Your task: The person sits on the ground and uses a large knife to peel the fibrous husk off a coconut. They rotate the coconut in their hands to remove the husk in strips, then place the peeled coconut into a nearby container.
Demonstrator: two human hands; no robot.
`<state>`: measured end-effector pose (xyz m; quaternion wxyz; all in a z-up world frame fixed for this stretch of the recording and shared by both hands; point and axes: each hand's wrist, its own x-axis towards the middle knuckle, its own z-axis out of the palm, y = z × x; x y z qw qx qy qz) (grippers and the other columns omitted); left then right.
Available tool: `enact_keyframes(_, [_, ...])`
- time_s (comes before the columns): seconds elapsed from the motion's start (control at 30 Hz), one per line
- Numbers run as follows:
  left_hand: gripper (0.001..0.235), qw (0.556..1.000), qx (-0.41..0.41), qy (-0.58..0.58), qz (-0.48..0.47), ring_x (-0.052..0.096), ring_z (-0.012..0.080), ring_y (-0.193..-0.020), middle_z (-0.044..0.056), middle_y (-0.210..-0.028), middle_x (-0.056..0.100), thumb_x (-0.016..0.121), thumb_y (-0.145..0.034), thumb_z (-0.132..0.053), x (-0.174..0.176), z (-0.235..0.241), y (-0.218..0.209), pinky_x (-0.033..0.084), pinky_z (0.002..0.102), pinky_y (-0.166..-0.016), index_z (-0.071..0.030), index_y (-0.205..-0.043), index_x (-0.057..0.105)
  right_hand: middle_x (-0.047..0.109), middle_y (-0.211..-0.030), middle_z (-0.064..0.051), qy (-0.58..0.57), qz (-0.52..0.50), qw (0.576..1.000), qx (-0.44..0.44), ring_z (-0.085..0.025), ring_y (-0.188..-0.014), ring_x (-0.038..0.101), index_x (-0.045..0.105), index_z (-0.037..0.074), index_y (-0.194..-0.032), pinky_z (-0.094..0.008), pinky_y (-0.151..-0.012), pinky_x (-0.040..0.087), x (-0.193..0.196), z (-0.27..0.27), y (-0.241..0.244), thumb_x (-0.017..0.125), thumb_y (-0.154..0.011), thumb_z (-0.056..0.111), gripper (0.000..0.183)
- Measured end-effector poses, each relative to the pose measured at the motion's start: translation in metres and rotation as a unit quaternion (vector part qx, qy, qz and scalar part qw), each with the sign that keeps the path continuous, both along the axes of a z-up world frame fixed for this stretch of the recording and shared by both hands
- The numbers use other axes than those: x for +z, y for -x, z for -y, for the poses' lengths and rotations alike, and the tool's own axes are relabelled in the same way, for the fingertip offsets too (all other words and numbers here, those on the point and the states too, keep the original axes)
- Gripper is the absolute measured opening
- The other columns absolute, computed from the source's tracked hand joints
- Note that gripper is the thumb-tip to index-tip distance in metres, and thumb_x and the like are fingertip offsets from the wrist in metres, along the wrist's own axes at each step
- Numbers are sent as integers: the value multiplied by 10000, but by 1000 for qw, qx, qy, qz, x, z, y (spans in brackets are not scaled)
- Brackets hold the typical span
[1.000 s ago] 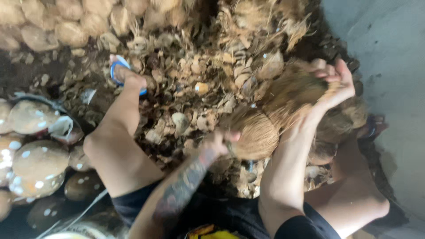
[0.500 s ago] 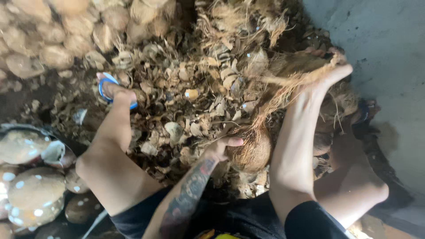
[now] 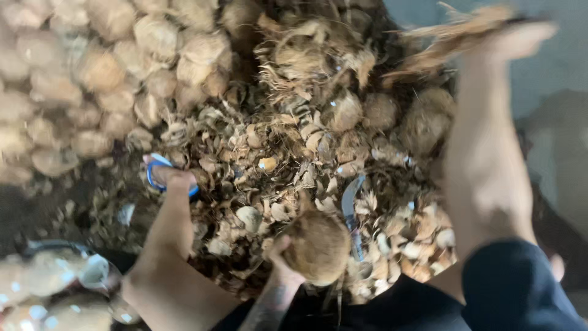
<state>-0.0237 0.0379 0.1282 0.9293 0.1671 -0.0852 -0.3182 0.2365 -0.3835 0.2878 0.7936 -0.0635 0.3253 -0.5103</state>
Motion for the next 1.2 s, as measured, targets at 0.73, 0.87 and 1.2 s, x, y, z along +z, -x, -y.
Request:
enact_keyframes(0.73, [1039,827,138,-466,-285,531,449,-1414,233,-1536,545,949,-661,-278,-120,-98,-74,470,595,-1147,-118,-1562,456,429,-1616,-218,47,-414,855,308,-521,-1418,514,371,207,-1521,-825,-1088,402,-384,-75,87,910,-830,550,941])
enact_keyframes(0.87, [994,834,150,-462,-263,575,434,-1379,207,-1487,597,983,-639,-154,-132,-89,-81,509,560,-1103,-69,-1514,519,566,-1437,-244,243,-317,775,489,-384,-1055,746,380,160,-1490,-421,-713,745,-317,-99,148,968,-763,-47,958])
enact_keyframes(1.2, [796,849,154,-427,-271,558,496,-1383,238,-1438,636,958,-661,-217,-135,-67,-80,513,574,-1090,-82,-1387,663,645,-997,-142,310,-241,831,395,-293,-806,751,590,82,-1018,-426,-653,737,-163,-132,141,848,-792,-157,419])
